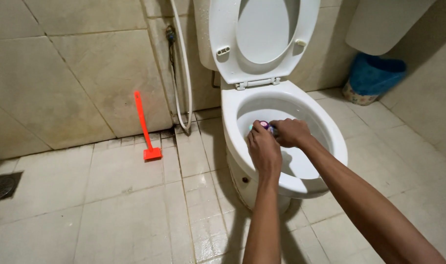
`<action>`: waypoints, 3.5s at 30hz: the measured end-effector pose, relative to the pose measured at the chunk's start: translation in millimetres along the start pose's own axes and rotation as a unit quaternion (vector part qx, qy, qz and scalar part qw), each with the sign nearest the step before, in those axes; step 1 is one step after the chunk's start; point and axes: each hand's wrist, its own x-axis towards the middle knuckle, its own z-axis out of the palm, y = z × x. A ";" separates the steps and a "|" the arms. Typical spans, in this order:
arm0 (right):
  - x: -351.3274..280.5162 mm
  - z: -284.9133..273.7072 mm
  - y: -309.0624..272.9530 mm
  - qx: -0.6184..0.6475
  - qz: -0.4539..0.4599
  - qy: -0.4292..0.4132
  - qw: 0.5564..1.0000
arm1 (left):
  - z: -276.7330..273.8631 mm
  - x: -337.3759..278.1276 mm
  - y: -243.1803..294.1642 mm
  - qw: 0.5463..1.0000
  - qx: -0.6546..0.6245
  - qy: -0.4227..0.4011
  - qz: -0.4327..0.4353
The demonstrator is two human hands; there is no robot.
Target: The person picks up a bottle of cleaning liquid from a bathroom shelf and pours it into the toilet bowl. They then use a toilet brush to scrub the inside of the bowl, moving the brush around the sides and bottom.
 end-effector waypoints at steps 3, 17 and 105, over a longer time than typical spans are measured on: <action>7.3 5.6 -1.4 0.031 0.030 0.052 0.998 | 9.5 -0.5 -3.5 1.000 0.008 0.013 -0.002; 16.7 1.9 13.1 0.009 0.157 0.067 0.985 | 15.1 1.5 -3.4 1.000 0.011 -0.011 -0.014; 46.1 66.5 -11.2 0.155 0.081 0.097 0.980 | -22.9 -6.9 9.5 0.985 -0.136 -0.059 -0.089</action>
